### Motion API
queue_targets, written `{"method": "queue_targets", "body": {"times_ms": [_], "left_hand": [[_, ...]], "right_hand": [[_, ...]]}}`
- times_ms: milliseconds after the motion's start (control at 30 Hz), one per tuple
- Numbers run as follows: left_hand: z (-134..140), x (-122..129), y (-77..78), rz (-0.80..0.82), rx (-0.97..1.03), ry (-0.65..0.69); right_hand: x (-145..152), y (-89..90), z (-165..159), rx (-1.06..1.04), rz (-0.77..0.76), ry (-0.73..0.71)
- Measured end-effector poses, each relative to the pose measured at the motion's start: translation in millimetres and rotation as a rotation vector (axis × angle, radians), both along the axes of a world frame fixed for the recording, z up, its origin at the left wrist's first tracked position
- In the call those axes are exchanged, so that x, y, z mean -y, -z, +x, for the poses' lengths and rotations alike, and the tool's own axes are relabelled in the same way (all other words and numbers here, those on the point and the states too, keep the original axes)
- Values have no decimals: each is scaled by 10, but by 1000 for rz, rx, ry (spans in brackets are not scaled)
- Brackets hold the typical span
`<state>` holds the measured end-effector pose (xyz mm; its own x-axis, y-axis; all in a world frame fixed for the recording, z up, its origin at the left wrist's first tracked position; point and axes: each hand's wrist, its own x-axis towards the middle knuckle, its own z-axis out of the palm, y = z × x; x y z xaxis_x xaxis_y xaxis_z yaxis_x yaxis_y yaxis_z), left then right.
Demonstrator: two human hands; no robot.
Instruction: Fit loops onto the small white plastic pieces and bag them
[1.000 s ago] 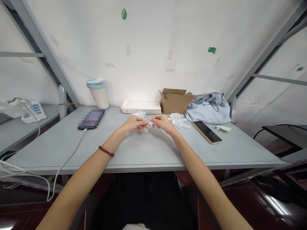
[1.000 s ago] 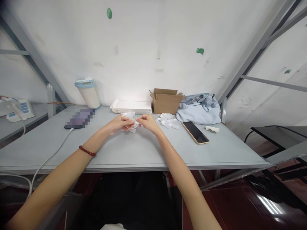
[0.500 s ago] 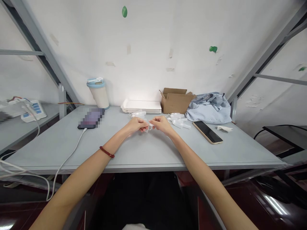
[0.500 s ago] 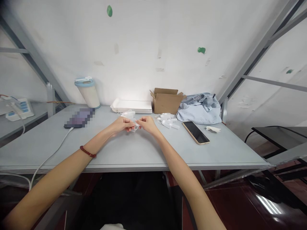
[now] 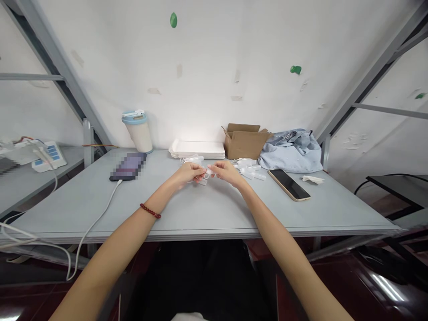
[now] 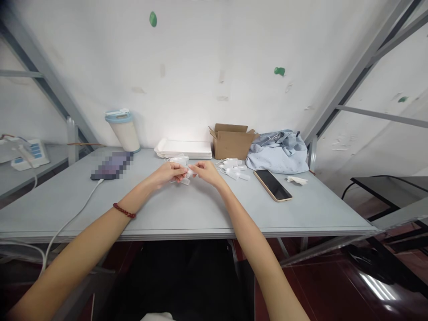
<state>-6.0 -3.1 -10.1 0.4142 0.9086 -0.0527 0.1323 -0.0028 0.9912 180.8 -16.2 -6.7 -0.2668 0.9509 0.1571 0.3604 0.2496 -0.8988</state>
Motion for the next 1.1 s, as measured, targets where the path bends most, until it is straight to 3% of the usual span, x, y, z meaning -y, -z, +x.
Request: {"method": "queue_targets", "body": {"times_ms": [100,167,267,467,667,867,967,1100], "left_hand": [[-81,-59,-44,15,29,-114],[-143,-95,-71,9,42,-201],[-214,-124,-98,10,33,-306],[-221,-132,-123,55,-68,-415],[-221,-183,-90,88,-120,-571],[-205,-150,-126,104,13,-557],[-162,-103,-149,126,55,-506],[-98,-55,-139,129,53,-376]], "right_hand": [[-62,-41,156,112,82,85],[-117,-52,308,375,146,312],[-171,-68,545,768,48,575],[-146,-99,775,938,-99,734],[-165,-51,766,1025,-171,658],[-145,-60,667,1026,-131,620],[-114,-87,586,836,-77,497],[-64,-125,446,382,26,251]]}}
